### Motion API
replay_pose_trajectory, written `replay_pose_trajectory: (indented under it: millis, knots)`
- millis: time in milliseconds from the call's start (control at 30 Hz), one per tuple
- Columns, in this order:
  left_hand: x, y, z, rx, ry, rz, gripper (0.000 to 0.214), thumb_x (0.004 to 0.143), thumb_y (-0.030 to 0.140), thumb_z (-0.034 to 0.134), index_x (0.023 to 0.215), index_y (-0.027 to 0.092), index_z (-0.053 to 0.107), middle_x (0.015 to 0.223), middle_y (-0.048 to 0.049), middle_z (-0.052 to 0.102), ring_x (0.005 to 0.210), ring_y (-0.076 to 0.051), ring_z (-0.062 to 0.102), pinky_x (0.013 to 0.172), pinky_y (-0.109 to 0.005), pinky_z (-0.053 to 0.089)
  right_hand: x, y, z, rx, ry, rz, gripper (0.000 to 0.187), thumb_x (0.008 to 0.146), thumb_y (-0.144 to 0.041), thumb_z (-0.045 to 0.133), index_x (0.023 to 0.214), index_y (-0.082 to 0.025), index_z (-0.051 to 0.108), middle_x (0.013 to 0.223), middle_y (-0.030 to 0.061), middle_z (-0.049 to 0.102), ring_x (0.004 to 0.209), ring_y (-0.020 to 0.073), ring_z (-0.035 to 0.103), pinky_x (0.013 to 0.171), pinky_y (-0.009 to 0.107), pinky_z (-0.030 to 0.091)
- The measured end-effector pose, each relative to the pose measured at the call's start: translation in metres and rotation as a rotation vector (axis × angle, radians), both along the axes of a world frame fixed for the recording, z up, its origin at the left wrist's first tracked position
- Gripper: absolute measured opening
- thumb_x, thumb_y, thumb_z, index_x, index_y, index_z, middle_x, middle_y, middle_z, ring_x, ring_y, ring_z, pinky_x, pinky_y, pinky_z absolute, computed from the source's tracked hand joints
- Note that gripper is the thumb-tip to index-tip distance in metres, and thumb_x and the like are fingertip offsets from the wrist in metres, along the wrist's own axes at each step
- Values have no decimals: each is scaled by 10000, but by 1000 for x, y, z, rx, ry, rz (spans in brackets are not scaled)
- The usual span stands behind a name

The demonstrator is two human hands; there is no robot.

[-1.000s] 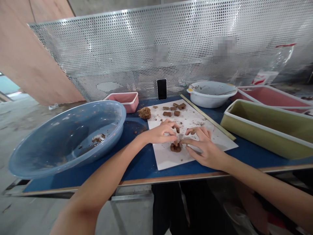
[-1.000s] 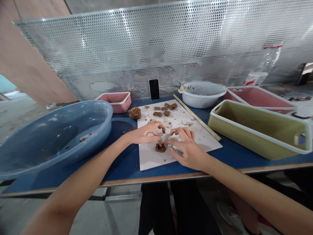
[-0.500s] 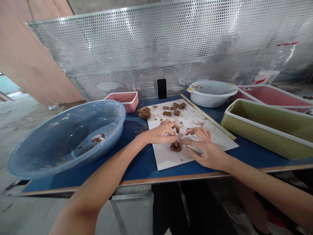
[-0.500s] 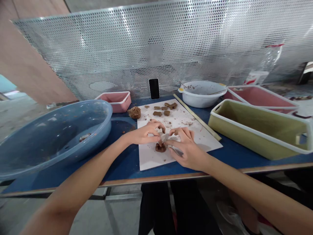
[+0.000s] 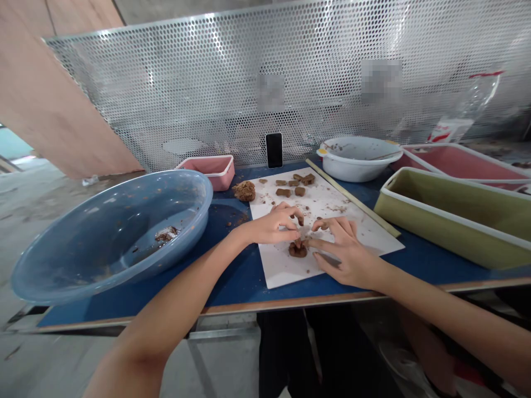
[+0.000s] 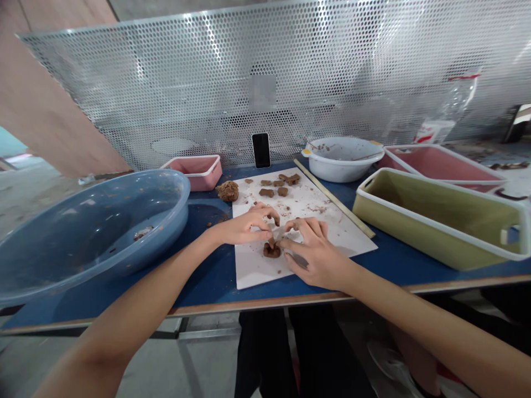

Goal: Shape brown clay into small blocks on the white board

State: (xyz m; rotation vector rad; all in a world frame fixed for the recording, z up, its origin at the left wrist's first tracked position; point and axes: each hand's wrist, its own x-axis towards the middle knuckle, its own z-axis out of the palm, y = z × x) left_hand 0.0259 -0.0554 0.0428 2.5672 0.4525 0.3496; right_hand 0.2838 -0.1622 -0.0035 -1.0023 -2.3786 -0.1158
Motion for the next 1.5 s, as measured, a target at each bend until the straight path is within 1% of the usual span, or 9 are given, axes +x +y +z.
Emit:
replay_pose_trajectory:
  millis: [267,433,567,700,900,1033,1167,1300,1500]
  knots:
    - [0,1,-1,-13,-1,-5,528,1077,588,546,814,233,834,1304,-107,645,1212,-305,518,1177,-502,383,-1,-1,2,47,-38,27,268,1022,-247,604,1239,-264,760,1344,166,562,1230,375,532,940,535,422]
    - [0,0,0,-28,-19,-4,557,1068,627,554,796,234,841,1294,-105,645,1210,-304,525,1193,-500,375,-1,-2,-1,47,-30,-27,283,1034,-302,586,1287,-237,694,1357,180,560,1210,375,526,938,542,419]
    - [-3,0,1,-69,-96,22,529,1085,594,542,849,250,868,1324,-105,632,1257,-308,535,1214,-490,376,0,0,-4,-32,-30,-93,300,998,-371,642,1270,-248,668,1381,173,557,1248,391,510,970,559,406]
    - [-5,3,2,-99,-233,65,515,1106,553,505,904,253,872,1323,-101,634,1299,-317,569,1263,-512,331,-1,1,-4,-120,-30,-132,311,951,-452,720,1204,-274,698,1405,151,558,1303,410,495,1020,582,395]
    - [-6,8,-3,-99,-387,188,420,1083,456,538,957,220,861,1227,-110,635,1274,-318,599,1217,-508,381,-16,5,0,-292,-8,-205,337,882,-522,791,1133,-301,754,1385,120,566,1291,410,510,1025,596,428]
    - [-7,9,-5,-77,-377,235,387,1068,393,538,945,211,857,1200,-111,654,1252,-307,612,1217,-503,387,-29,8,5,-348,-21,-260,304,849,-497,810,1055,-279,760,1329,126,583,1256,403,523,1004,609,451]
    - [-7,10,-7,-78,-371,259,342,1043,329,556,938,212,860,1184,-109,667,1238,-302,619,1197,-493,416,-37,9,11,-354,-30,-265,213,839,-446,819,955,-278,757,1278,127,603,1227,405,529,968,602,465]
    - [-5,11,-9,-81,-361,266,325,1030,290,560,933,214,861,1179,-103,681,1223,-295,623,1196,-495,415,-42,9,13,-353,-57,-283,186,804,-410,834,899,-278,747,1262,121,613,1224,412,531,961,594,473]
    - [-4,11,-10,-59,-337,256,322,1036,267,559,937,217,862,1148,-94,705,1208,-291,627,1224,-503,369,-47,5,11,-321,-69,-233,205,745,-393,844,842,-264,716,1239,128,620,1214,421,524,978,639,469]
